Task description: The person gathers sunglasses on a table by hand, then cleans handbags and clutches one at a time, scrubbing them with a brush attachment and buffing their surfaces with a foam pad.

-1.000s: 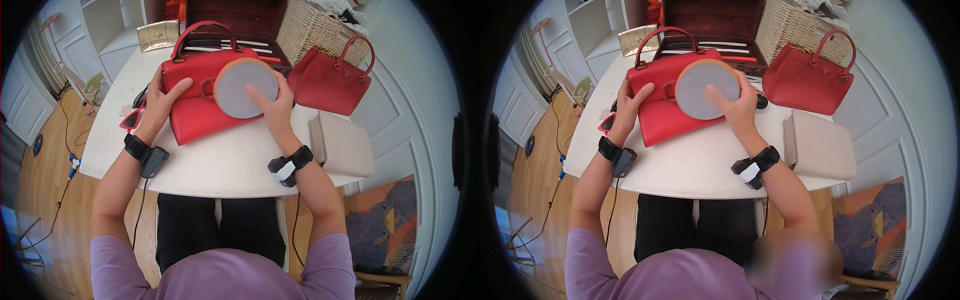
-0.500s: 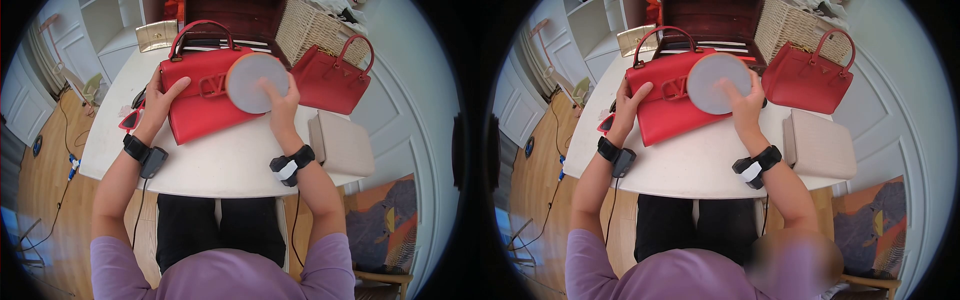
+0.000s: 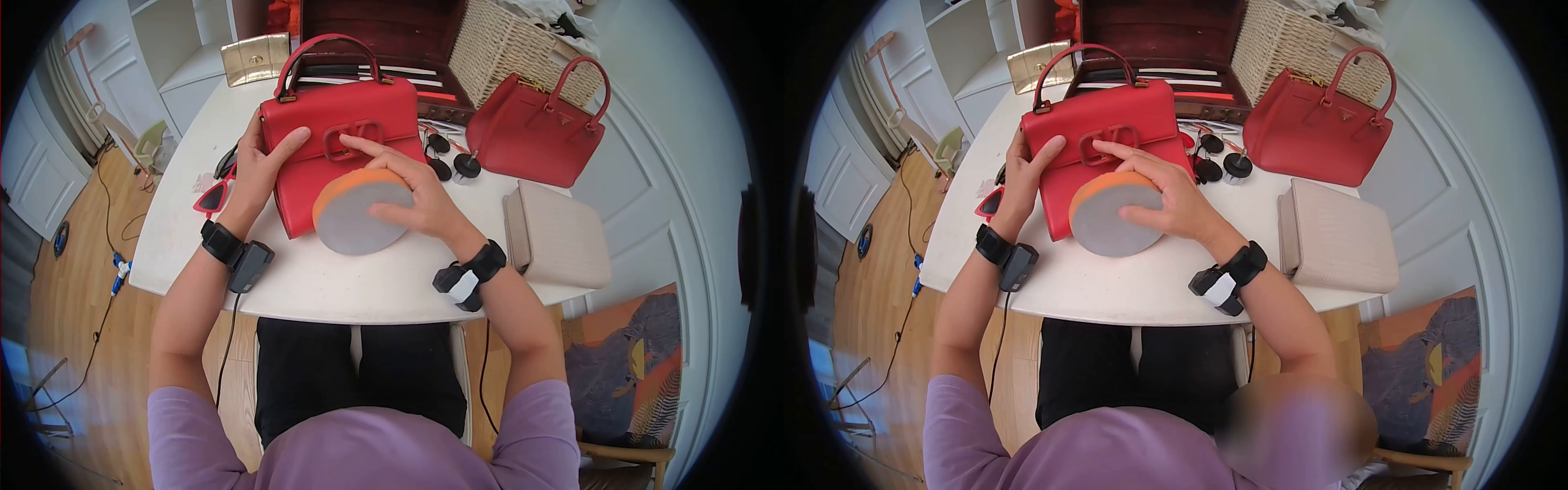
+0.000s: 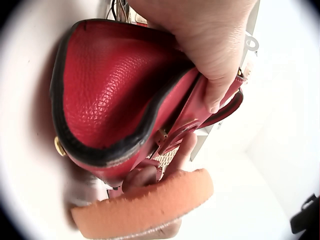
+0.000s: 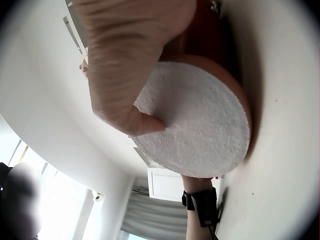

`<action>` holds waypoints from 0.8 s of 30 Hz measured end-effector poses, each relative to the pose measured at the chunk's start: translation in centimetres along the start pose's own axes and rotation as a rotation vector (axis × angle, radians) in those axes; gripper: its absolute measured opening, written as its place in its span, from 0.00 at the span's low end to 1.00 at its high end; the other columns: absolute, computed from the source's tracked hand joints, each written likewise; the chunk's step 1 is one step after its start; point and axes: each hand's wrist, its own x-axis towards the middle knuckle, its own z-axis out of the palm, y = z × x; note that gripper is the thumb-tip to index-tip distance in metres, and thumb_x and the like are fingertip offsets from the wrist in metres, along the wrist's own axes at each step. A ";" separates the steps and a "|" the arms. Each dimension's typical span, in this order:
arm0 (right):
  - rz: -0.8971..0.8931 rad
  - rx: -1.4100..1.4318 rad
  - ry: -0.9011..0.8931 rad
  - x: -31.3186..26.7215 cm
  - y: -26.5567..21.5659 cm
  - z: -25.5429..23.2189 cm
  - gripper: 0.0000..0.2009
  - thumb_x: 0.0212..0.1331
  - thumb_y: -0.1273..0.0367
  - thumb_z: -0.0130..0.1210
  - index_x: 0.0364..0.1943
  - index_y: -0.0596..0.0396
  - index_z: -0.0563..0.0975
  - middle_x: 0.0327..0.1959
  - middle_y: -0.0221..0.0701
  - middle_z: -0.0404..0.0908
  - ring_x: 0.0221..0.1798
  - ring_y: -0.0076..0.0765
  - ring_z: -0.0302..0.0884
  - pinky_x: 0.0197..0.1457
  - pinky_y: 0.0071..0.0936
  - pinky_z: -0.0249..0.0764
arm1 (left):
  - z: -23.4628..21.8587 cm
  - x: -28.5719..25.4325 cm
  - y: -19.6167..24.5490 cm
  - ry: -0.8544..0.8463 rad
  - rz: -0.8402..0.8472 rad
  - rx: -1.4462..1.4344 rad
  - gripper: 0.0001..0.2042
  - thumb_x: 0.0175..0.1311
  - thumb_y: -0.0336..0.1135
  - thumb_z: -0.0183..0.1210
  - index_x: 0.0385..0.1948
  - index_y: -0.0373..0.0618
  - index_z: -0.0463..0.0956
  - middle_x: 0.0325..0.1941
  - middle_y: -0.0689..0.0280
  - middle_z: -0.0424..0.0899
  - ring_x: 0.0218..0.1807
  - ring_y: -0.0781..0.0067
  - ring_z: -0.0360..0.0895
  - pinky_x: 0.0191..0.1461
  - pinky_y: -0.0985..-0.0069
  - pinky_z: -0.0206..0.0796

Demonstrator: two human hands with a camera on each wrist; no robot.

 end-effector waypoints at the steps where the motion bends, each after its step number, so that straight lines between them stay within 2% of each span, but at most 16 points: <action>1: 0.018 -0.031 0.004 0.0 -0.2 0.0 0.18 0.49 0.66 0.64 0.43 0.57 0.76 0.67 0.43 0.71 0.65 0.37 0.73 0.66 0.32 0.65 | 0.0 0.0 0.0 0.001 -0.001 0.000 0.26 0.60 0.38 0.68 0.57 0.39 0.69 0.52 0.57 0.80 0.51 0.71 0.81 0.52 0.73 0.77; 6: 0.066 -0.044 0.034 0.0 -0.1 -0.3 0.18 0.49 0.67 0.64 0.44 0.58 0.76 0.64 0.41 0.75 0.62 0.37 0.75 0.65 0.32 0.67 | 0.0 0.0 -0.1 0.003 0.003 0.001 0.25 0.61 0.38 0.68 0.57 0.39 0.69 0.52 0.57 0.80 0.51 0.71 0.81 0.53 0.73 0.77; 8: 0.116 0.009 0.097 0.0 -0.4 0.0 0.20 0.47 0.72 0.62 0.48 0.59 0.76 0.59 0.35 0.80 0.57 0.31 0.78 0.63 0.30 0.71 | 0.0 0.0 -0.1 0.002 0.006 0.000 0.25 0.61 0.38 0.68 0.57 0.39 0.69 0.52 0.57 0.80 0.51 0.71 0.80 0.53 0.73 0.77; 9: 0.115 0.009 0.097 0.0 -0.4 0.0 0.20 0.47 0.72 0.62 0.48 0.59 0.76 0.59 0.35 0.80 0.57 0.31 0.78 0.63 0.30 0.71 | 0.0 0.0 -0.1 0.004 0.008 0.000 0.25 0.61 0.38 0.68 0.57 0.39 0.69 0.52 0.57 0.80 0.51 0.71 0.80 0.53 0.73 0.77; 12: 0.079 0.028 0.148 0.0 0.2 0.0 0.19 0.49 0.72 0.62 0.48 0.59 0.75 0.60 0.35 0.78 0.58 0.30 0.77 0.63 0.30 0.71 | 0.0 0.1 -0.1 0.011 0.012 -0.015 0.26 0.61 0.38 0.68 0.57 0.38 0.69 0.52 0.57 0.80 0.51 0.71 0.80 0.53 0.73 0.77; 14: 0.082 0.097 0.256 0.0 0.5 -0.3 0.20 0.49 0.71 0.62 0.48 0.59 0.75 0.62 0.37 0.76 0.59 0.31 0.76 0.63 0.30 0.71 | 0.0 0.1 0.0 0.012 0.004 -0.010 0.26 0.61 0.38 0.68 0.57 0.38 0.69 0.52 0.57 0.80 0.51 0.71 0.80 0.53 0.73 0.77; 18: 0.089 0.074 0.253 0.0 0.6 -0.8 0.19 0.50 0.71 0.63 0.47 0.58 0.74 0.65 0.39 0.74 0.61 0.32 0.75 0.64 0.30 0.69 | -0.1 0.0 0.0 0.003 0.000 0.005 0.26 0.61 0.38 0.68 0.57 0.38 0.69 0.52 0.57 0.81 0.51 0.71 0.81 0.54 0.73 0.76; 20: -0.021 0.035 0.240 0.1 0.5 -0.8 0.18 0.50 0.70 0.63 0.46 0.58 0.74 0.67 0.40 0.72 0.62 0.32 0.74 0.65 0.30 0.67 | 0.0 0.0 0.0 -0.001 0.012 0.001 0.26 0.61 0.38 0.68 0.57 0.38 0.69 0.52 0.57 0.81 0.51 0.71 0.81 0.54 0.73 0.76; 21: -0.022 0.035 0.240 0.1 0.5 -0.8 0.18 0.50 0.70 0.63 0.46 0.58 0.74 0.67 0.40 0.72 0.62 0.32 0.74 0.65 0.30 0.67 | 0.0 0.0 0.0 -0.004 0.024 -0.002 0.26 0.60 0.38 0.68 0.57 0.38 0.69 0.52 0.57 0.81 0.51 0.71 0.81 0.54 0.73 0.76; 23: 0.015 0.067 0.142 -0.1 0.6 -0.7 0.17 0.53 0.69 0.64 0.47 0.57 0.74 0.71 0.46 0.65 0.65 0.35 0.70 0.68 0.31 0.63 | 0.1 -0.1 0.2 -0.004 0.017 0.005 0.26 0.60 0.38 0.68 0.57 0.38 0.69 0.52 0.57 0.81 0.51 0.71 0.81 0.54 0.73 0.76; 24: 0.015 0.067 0.141 0.0 0.6 -0.6 0.17 0.53 0.69 0.64 0.47 0.57 0.74 0.71 0.46 0.65 0.65 0.35 0.70 0.68 0.31 0.63 | 0.1 -0.1 0.2 -0.005 0.010 0.014 0.26 0.60 0.38 0.68 0.57 0.38 0.70 0.52 0.57 0.81 0.51 0.71 0.81 0.54 0.73 0.76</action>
